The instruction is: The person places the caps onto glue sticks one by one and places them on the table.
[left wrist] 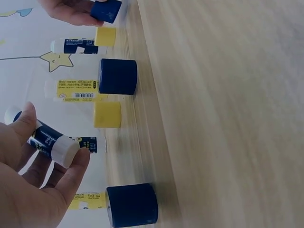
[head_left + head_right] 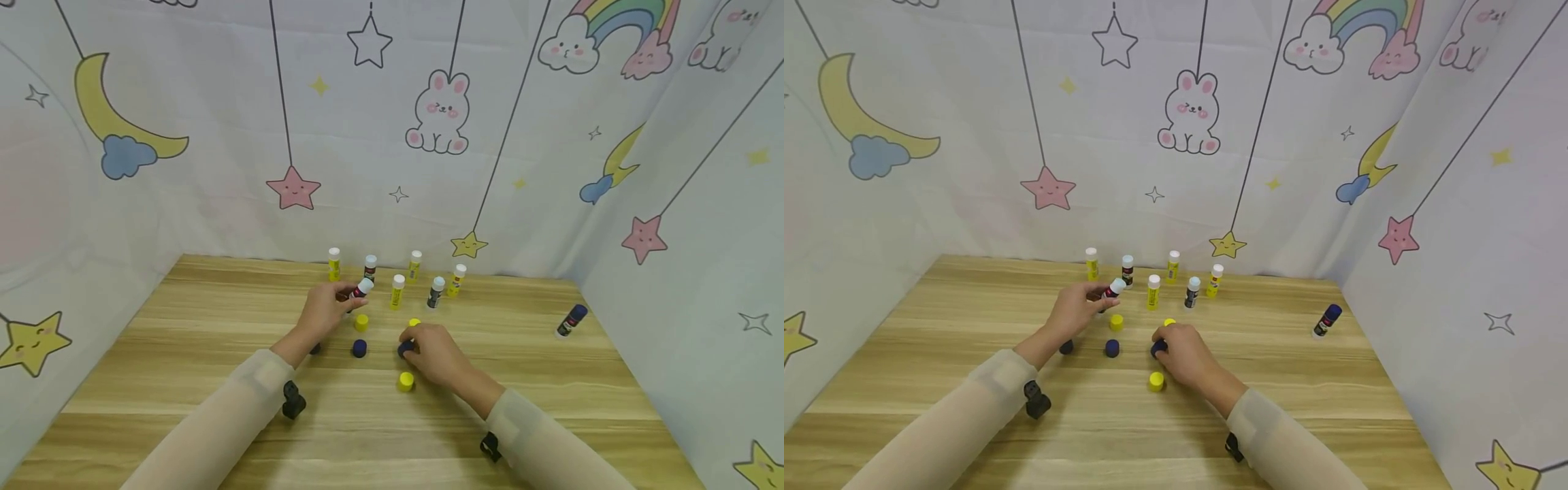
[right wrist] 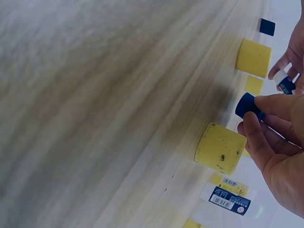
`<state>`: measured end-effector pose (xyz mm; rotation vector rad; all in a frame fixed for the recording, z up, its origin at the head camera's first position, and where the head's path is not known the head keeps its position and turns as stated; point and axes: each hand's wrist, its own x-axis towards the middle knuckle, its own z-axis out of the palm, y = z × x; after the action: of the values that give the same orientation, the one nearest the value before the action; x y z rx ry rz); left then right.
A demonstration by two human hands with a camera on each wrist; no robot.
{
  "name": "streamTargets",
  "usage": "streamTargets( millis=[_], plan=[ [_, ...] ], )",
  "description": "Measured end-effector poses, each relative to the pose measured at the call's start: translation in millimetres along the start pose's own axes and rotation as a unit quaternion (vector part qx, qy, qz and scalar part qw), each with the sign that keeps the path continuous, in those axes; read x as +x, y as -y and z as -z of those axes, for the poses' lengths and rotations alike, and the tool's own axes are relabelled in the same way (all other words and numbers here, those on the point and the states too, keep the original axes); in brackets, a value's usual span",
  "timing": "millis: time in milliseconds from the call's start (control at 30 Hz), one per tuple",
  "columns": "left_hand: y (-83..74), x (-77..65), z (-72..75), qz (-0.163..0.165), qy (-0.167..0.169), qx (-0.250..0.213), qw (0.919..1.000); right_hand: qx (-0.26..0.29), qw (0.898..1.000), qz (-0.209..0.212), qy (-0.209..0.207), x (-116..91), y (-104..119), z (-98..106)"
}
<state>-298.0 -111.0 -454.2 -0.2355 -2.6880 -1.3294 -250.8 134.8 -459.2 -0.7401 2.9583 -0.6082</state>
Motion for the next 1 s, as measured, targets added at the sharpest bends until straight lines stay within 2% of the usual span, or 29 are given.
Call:
streamTargets(
  millis=[200,467,700,1000],
  plan=[
    [-1.3,0.3,2.8,0.003,0.003,0.0,1.0,0.024,0.999,-0.015,-0.023,-0.4,-0.9,1.5],
    [-1.3,-1.6,4.3,-0.013,0.003,0.005,0.9999,0.068,0.996,-0.02,-0.054,-3.9,-2.2,3.6],
    [-1.7,-3.2,3.9,-0.039,-0.002,0.012,0.9992,0.138,0.985,-0.055,-0.092,-5.9,-4.1,4.2],
    [-5.9,-6.4,-1.0,-0.07,0.007,0.019,0.9973,0.208,0.966,-0.094,-0.12,-5.1,-5.3,6.1]
  ],
)
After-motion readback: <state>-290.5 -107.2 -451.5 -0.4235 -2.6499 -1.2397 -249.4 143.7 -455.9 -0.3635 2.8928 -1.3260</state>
